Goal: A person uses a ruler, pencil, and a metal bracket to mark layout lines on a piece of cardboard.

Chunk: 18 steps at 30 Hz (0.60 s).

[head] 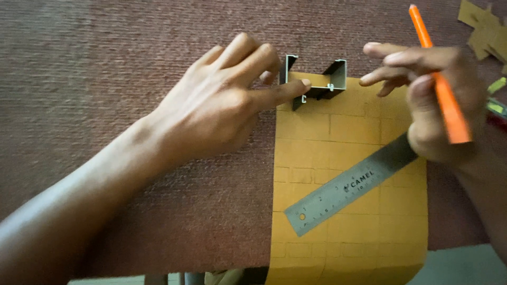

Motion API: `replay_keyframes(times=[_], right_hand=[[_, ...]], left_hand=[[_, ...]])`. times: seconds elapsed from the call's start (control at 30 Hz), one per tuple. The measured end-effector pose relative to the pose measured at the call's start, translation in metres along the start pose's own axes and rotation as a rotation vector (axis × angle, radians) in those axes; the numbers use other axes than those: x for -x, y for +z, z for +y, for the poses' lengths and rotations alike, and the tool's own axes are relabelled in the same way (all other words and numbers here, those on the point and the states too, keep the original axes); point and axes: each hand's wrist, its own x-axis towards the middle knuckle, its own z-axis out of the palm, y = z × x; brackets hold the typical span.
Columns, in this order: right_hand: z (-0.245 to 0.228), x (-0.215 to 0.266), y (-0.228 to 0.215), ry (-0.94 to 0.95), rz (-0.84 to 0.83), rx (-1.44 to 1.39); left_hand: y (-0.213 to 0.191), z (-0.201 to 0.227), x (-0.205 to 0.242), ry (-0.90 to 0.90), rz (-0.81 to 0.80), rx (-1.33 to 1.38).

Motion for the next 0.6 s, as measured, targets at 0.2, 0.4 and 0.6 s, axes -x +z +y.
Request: replay_keyframes(times=[0.2,0.4,0.6], right_hand=[[0.002,-0.006,0.004,-0.05,-0.128,0.208],[-0.004,-0.005,0.006,-0.055,-0.168,0.38],[-0.003,-0.012,0.002,-0.054,-0.158,0.339]], left_hand=[[0.009,-0.002,0.004,0.005,0.02,-0.009],[0.016,-0.004,0.009,0.012,0.043,-0.069],[0.012,-0.005,0.008,0.025,0.013,-0.037]])
